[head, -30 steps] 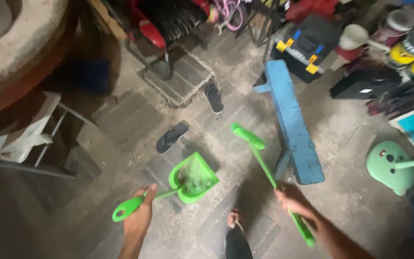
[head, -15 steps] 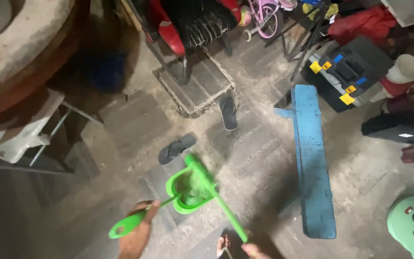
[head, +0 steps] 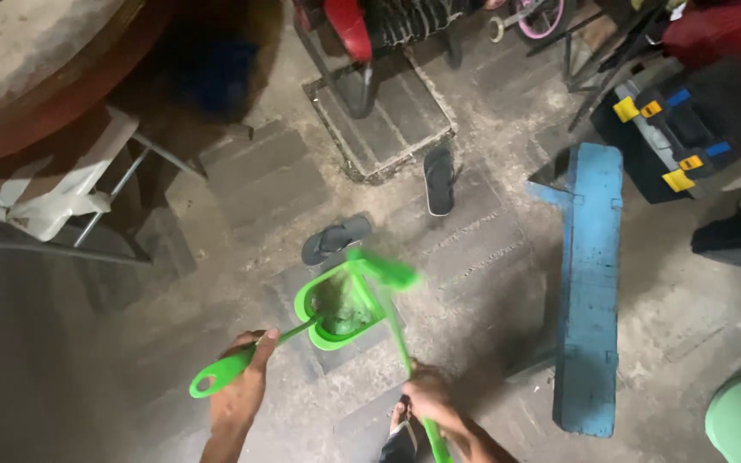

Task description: The person sweeps debris from a cluttered garage floor into a green dustpan using a green broom, then sets the tools aside and moves a metal stand near a pink bicycle.

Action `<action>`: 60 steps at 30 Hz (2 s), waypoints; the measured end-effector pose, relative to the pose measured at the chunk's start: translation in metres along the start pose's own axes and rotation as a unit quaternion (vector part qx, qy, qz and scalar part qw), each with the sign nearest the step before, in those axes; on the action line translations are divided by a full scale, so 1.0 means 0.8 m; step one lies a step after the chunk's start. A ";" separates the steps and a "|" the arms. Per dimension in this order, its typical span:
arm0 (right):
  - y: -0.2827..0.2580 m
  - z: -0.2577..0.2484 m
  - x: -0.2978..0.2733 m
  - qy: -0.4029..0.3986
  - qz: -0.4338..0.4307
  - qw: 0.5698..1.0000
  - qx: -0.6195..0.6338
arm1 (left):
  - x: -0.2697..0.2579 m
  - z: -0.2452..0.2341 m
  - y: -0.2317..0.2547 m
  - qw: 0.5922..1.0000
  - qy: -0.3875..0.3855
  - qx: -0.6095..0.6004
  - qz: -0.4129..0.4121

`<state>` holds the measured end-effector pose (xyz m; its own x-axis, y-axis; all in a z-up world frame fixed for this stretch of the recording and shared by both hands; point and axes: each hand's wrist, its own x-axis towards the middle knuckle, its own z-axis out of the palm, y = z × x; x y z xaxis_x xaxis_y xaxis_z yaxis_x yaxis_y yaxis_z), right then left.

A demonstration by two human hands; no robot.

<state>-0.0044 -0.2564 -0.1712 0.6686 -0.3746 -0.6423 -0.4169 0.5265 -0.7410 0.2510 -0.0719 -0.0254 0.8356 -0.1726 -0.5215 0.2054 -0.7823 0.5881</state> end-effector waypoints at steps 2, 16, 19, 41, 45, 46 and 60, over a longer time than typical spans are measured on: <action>0.010 0.024 -0.010 0.203 0.239 0.949 -0.032 | 0.001 -0.017 -0.004 1.000 0.006 -0.029 0.007; 0.164 -0.087 0.140 0.133 -0.010 0.725 -0.675 | 0.094 -0.190 -0.038 1.000 0.007 0.001 -0.020; 0.464 -0.048 0.194 0.149 -0.384 0.887 -0.208 | 0.133 -0.182 -0.036 0.997 0.052 -0.057 0.021; 0.041 0.173 0.162 -0.157 -0.514 0.803 -0.257 | 0.213 -0.268 -0.068 0.997 0.012 -0.068 0.017; 0.000 0.299 0.123 0.019 0.146 0.931 -0.333 | 0.223 -0.267 -0.061 0.998 -0.022 -0.050 -0.008; -0.088 0.332 0.063 0.038 0.246 0.885 -0.394 | 0.224 -0.269 -0.061 0.998 -0.017 -0.056 -0.008; 0.008 0.282 0.132 -0.126 -0.196 0.858 -0.457 | 0.216 -0.265 -0.069 0.997 -0.019 -0.081 -0.005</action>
<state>0.2030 -0.1203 -0.1997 0.9322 -0.1480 -0.3304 -0.3604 -0.4652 -0.8085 0.4920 0.0686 -0.0167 0.8135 -0.1907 -0.5494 0.2957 -0.6779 0.6731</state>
